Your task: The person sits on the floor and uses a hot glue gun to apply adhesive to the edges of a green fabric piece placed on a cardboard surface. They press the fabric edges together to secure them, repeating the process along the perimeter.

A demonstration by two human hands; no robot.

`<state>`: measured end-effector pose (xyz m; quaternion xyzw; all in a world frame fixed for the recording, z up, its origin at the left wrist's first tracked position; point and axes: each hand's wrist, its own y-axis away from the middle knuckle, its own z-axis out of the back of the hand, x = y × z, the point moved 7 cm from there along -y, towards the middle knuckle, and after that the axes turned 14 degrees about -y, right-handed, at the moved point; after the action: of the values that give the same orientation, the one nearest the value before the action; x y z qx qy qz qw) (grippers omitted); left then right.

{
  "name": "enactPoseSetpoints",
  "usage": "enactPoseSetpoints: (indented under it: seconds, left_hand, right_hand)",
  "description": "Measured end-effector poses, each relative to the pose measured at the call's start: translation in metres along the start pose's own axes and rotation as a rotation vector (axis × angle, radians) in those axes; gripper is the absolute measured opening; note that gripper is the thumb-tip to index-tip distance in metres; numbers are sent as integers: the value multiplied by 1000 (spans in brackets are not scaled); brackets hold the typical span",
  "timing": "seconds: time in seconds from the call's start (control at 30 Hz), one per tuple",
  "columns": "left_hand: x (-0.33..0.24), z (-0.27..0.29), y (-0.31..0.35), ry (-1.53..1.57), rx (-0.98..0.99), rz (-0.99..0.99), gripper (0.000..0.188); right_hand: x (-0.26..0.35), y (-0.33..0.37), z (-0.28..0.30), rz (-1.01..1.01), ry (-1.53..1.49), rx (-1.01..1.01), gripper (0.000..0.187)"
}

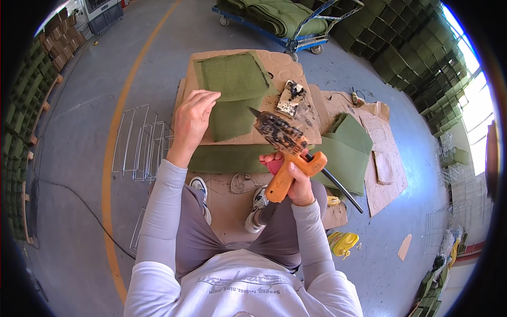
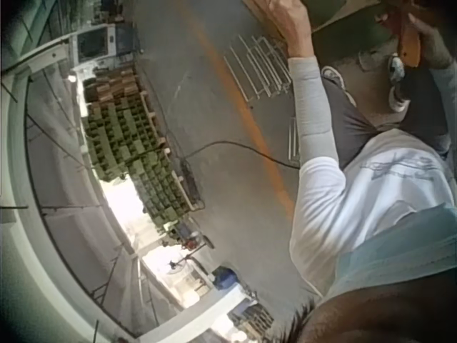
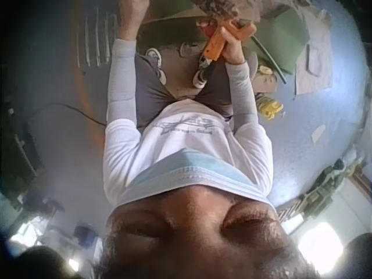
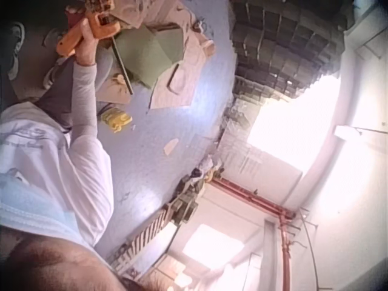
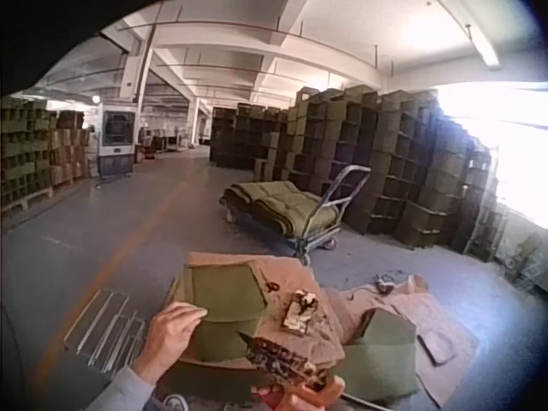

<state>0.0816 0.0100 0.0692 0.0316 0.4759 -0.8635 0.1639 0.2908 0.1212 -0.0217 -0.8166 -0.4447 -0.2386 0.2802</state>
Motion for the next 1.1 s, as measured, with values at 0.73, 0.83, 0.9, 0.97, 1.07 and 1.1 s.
enactPoseSetpoints:
  seconds: [0.73, 0.83, 0.9, 0.97, 1.07, 1.1]
  left_hand:
    - [18, -2, -4, 193, 55, 136, 21]
    - [17, -1, -4, 189, 45, 136, 22]
    - [17, -1, -4, 181, 38, 133, 22]
    - [17, -1, -5, 172, 35, 134, 21]
    - [17, -2, -4, 164, 18, 124, 21]
    - [17, -2, -4, 162, 18, 123, 21]
  right_hand:
    - [-61, -32, -34, 21, 58, -151, 20]
    - [-60, -33, -35, 36, 57, -165, 19]
    - [-59, -33, -36, 46, 59, -168, 19]
    - [-58, -34, -37, 60, 54, -163, 19]
    - [-59, -33, -34, 71, 21, -153, 15]
    - [-59, -34, -36, 71, 17, -148, 14]
